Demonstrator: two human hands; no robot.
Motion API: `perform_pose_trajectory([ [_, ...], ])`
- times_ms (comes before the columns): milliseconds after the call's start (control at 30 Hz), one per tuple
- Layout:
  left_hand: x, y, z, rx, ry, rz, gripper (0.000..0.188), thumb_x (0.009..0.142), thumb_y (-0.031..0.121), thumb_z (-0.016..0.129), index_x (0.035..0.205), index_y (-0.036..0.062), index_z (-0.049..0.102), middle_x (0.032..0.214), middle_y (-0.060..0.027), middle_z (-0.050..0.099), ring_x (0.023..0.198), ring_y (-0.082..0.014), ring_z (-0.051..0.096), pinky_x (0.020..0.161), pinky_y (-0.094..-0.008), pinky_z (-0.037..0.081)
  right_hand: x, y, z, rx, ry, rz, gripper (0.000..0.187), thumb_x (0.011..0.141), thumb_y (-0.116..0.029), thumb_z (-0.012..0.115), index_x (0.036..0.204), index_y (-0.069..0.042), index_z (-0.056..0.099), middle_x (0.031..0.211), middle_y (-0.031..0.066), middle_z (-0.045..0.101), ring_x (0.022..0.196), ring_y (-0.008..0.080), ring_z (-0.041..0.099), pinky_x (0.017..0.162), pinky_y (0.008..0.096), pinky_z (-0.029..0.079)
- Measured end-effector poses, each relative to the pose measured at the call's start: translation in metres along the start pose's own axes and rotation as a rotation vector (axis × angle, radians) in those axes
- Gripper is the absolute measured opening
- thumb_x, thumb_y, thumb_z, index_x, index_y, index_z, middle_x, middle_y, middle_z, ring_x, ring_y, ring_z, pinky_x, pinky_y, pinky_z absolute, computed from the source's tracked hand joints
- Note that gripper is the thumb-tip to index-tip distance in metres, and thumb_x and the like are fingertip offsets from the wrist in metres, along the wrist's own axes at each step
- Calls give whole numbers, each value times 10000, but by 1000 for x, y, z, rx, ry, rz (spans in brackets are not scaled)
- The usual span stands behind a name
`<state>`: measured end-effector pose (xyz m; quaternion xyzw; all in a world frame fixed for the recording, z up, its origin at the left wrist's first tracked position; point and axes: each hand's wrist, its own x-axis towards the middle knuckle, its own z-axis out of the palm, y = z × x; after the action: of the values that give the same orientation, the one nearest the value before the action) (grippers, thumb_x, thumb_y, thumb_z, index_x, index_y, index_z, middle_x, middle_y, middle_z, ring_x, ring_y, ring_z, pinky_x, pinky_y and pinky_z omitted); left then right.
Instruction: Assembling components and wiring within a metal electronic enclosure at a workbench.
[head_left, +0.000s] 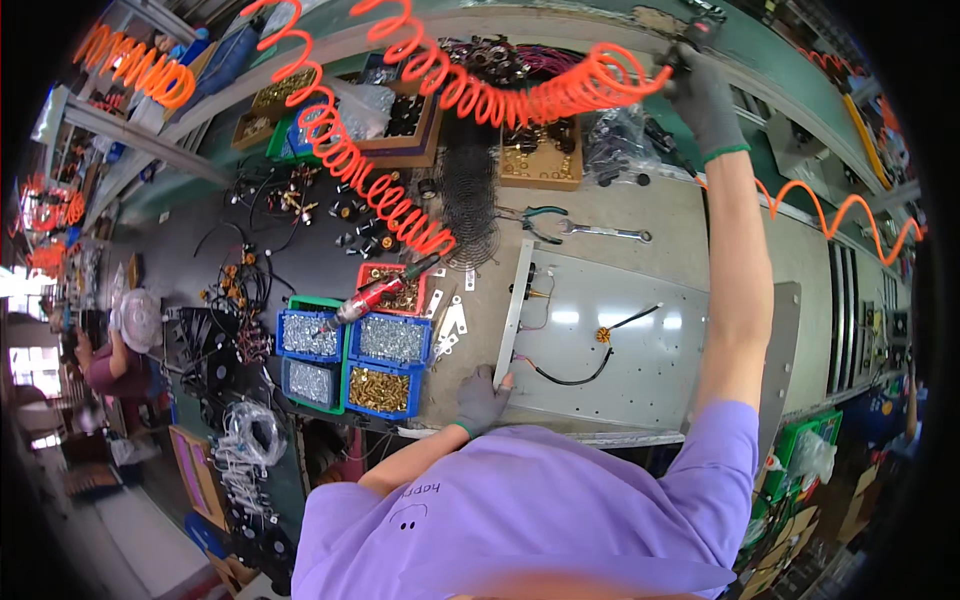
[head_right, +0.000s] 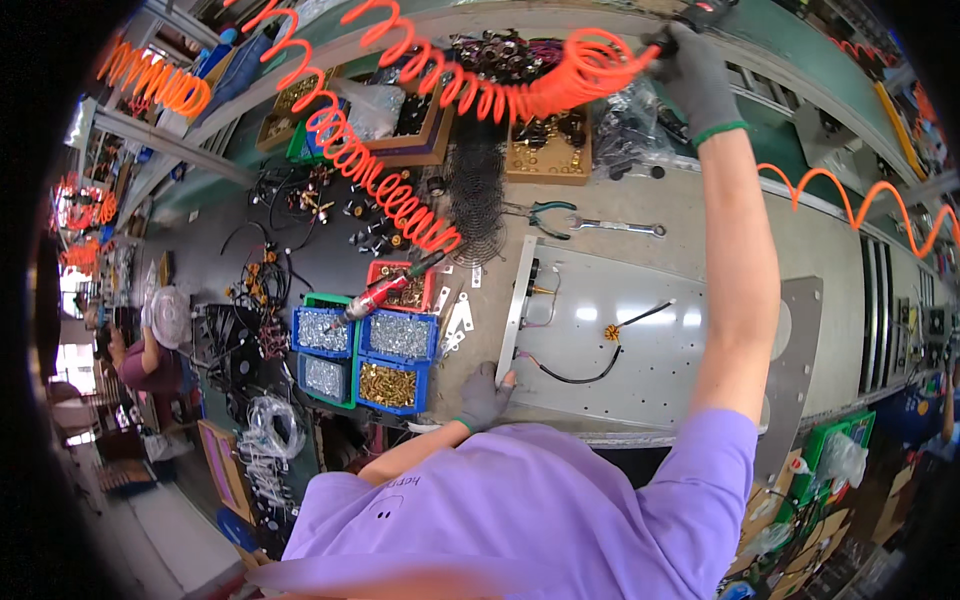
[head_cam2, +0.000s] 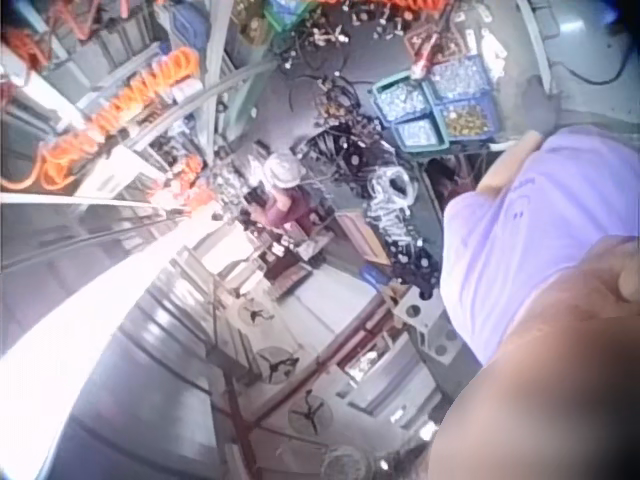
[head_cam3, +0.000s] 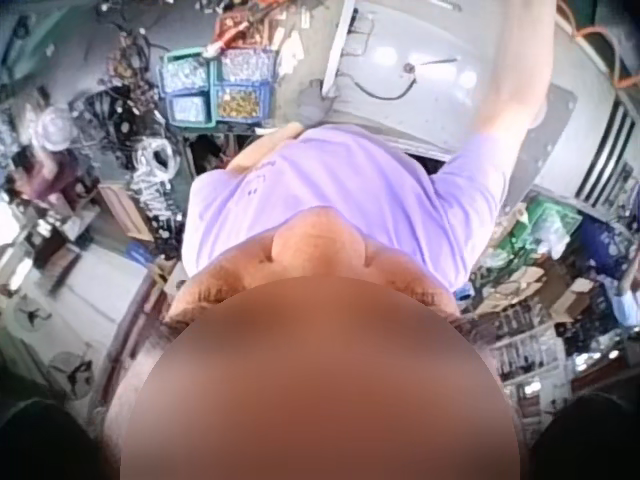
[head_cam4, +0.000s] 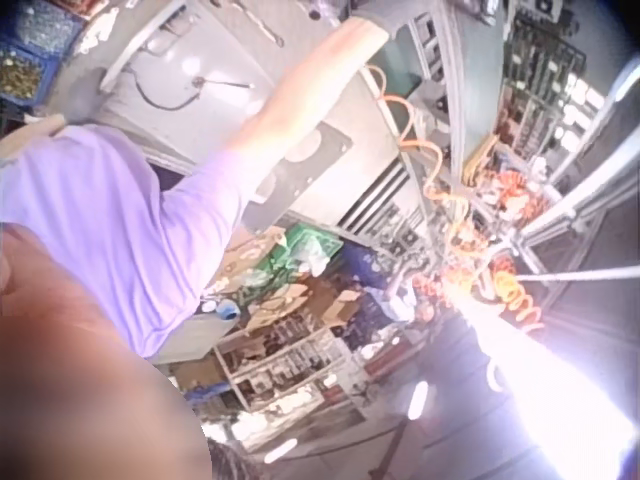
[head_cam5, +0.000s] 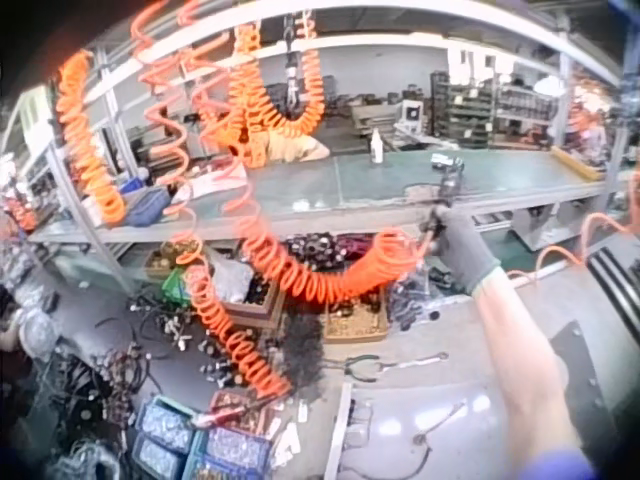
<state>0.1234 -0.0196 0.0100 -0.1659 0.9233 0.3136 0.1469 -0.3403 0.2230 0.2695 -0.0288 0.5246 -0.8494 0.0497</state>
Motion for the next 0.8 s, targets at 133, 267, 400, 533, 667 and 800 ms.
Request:
perform_pose_trajectory([
  [133, 4, -3, -1, 26, -38, 101, 556, 861, 536, 456, 1010, 5, 533, 932, -207, 593, 800, -392, 583, 718, -477, 440, 38, -6, -40, -217, 58, -138, 192, 922, -241, 503, 998, -69, 544, 866, 94, 642, 702, 179, 618, 531, 263, 486],
  [267, 6, -10, 0, -57, -22, 114, 527, 868, 528, 446, 999, 26, 539, 920, -211, 593, 810, -386, 582, 718, -478, 436, 34, 16, -28, -69, 155, -59, 241, 928, -249, 483, 1065, -64, 555, 943, 86, 634, 809, 185, 615, 605, 279, 496],
  [400, 27, -25, -22, -246, 39, 99, 409, 905, 406, 444, 1019, 23, 532, 907, -228, 587, 836, -399, 577, 730, -493, 447, -47, 96, -43, -396, 98, -30, 356, 905, -311, 490, 1151, -58, 533, 999, 85, 616, 786, 168, 590, 602, 295, 476],
  [533, 96, -17, -45, -75, 204, 123, 363, 881, 304, 515, 1067, -8, 508, 967, -259, 561, 908, -404, 558, 770, -474, 447, -190, 171, -41, -356, 246, 278, 373, 899, -293, 512, 1153, -20, 532, 918, 103, 607, 583, 147, 551, 533, 279, 463],
  [667, 175, -17, -25, 26, 205, 60, 388, 818, 268, 558, 1026, -57, 509, 925, -259, 538, 948, -398, 522, 801, -458, 435, -347, 208, -54, -313, 367, 421, 380, 891, -249, 520, 1186, -10, 509, 881, 122, 625, 562, 157, 588, 475, 280, 487],
  [800, 237, -124, 14, 792, 198, 376, 223, 796, 195, 477, 846, -3, 567, 887, -232, 564, 890, -370, 528, 778, -463, 385, -456, 194, -29, -312, 541, 580, 324, 898, -187, 491, 1172, -16, 513, 870, 114, 620, 559, 143, 582, 491, 263, 487],
])
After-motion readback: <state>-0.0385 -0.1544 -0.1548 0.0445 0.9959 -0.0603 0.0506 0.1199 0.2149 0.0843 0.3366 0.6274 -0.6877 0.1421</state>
